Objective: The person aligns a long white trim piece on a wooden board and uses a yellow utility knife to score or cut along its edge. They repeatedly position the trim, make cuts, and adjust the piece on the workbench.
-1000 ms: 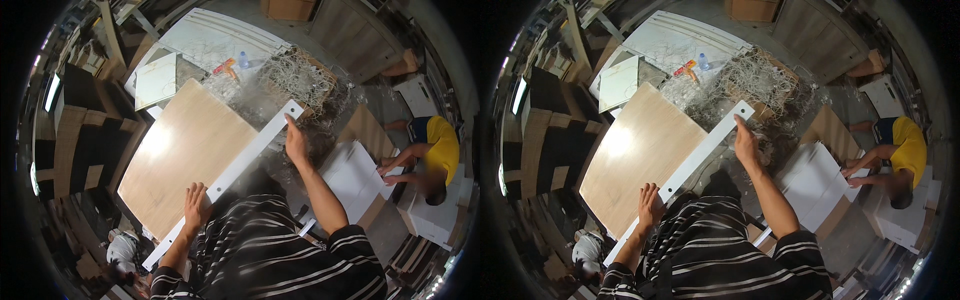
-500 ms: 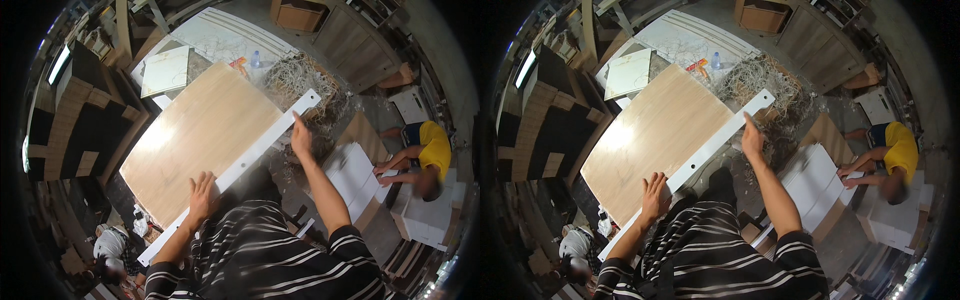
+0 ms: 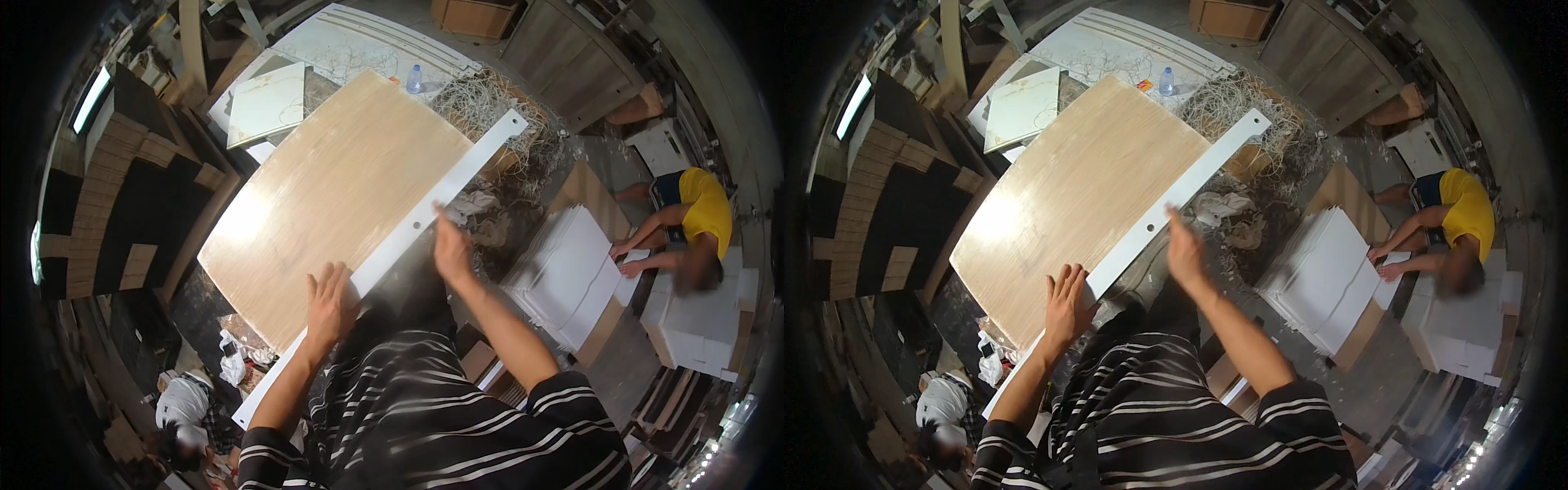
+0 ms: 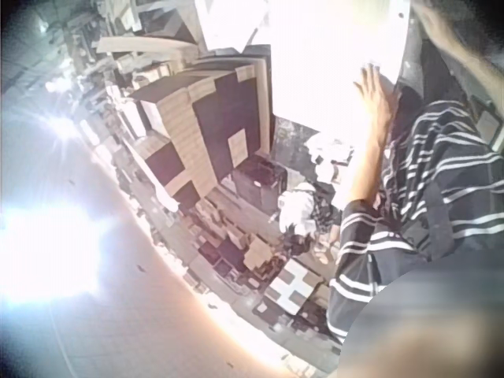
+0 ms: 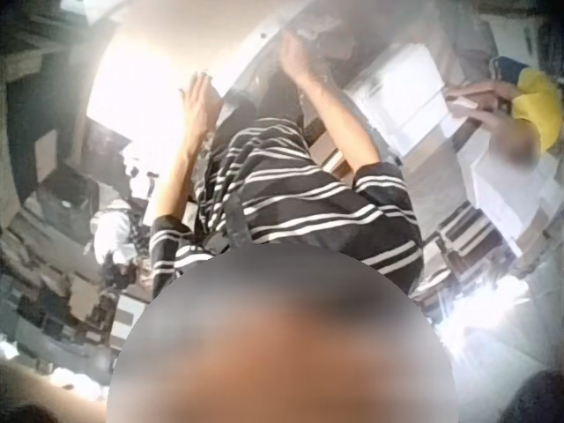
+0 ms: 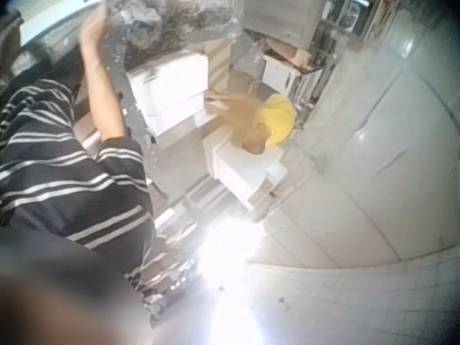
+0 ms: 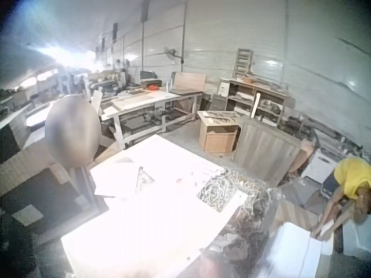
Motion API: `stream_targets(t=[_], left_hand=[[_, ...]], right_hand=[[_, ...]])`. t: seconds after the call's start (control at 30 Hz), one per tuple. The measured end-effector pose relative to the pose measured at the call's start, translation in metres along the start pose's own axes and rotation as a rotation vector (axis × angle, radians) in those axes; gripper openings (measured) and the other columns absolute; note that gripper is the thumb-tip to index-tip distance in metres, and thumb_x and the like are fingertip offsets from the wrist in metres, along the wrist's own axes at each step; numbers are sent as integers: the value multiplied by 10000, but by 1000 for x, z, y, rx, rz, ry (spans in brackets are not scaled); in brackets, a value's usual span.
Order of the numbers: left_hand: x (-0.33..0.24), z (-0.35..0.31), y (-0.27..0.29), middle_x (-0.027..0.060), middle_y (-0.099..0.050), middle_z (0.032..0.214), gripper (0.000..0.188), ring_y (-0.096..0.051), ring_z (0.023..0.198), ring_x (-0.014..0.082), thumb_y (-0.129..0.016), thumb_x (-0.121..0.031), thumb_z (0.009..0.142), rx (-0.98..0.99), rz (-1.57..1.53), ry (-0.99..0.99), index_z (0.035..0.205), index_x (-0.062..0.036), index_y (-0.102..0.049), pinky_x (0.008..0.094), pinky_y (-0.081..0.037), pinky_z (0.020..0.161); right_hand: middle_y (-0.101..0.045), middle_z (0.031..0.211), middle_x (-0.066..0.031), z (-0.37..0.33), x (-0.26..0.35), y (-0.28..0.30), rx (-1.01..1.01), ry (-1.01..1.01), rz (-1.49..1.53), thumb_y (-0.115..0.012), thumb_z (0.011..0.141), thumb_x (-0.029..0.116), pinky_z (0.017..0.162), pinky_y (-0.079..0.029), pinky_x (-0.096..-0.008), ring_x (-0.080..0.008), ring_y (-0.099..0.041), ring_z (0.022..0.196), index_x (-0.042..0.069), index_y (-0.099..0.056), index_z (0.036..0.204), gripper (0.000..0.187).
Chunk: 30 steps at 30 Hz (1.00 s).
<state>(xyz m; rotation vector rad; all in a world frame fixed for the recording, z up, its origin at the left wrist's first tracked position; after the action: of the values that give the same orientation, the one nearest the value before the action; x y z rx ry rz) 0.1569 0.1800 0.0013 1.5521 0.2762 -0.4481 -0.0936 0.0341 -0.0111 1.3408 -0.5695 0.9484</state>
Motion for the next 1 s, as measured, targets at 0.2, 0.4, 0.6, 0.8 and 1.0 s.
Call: stream_targets(t=[0.2,0.4,0.6,0.8,1.0], left_hand=[[12,-26,10,191,-508,1490,788,-416,1426,420,-843,-140,727,-74,-14,-55,1423,-3,-502,700,-246,1149],[17,-28,6,191,-514,1493,755,-418,1430,421,-835,-143,738,-71,-50,-34,1410,1,-522,692,-242,1154],[21,-32,3,195,-493,1519,827,-385,1463,407,-845,-152,719,-55,-16,-63,1445,11,-484,676,-216,1177],[23,-36,2,202,-484,1524,853,-376,1466,416,-851,-132,698,-22,8,-54,1453,3,-479,673,-196,1189],[23,-37,5,203,-500,1512,862,-392,1457,420,-863,-125,687,-15,-7,-61,1454,-10,-486,665,-203,1194]], right_hand=[[-677,1227,-229,-5,1,-15,-92,-106,-79,-457,976,-16,910,-551,-432,-397,-670,1075,21,-532,1425,457],[-685,1084,-205,-122,96,-91,199,156,133,-515,885,-68,779,-557,-458,-385,-654,865,95,-485,1500,636],[-710,1031,-190,-70,20,-28,24,-39,186,-507,960,-20,782,-555,-410,-381,-694,882,-11,-681,1150,258],[-737,936,-90,60,-113,77,-382,-209,46,-463,1057,95,670,-537,-307,-125,-628,709,198,-476,1529,483],[-732,1045,-227,154,-148,125,-267,-329,-192,-469,1049,76,759,-562,-412,-372,-731,924,194,-492,1514,480]])
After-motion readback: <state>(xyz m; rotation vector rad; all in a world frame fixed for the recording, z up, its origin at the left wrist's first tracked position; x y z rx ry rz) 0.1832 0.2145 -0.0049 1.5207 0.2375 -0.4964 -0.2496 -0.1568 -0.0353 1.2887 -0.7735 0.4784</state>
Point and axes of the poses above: each hand's wrist, its own z-axis towards the middle knuckle, its own y-axis out of the back of the hand, x = y × z, the point moved 6 cm from there along z, towards the middle knuckle
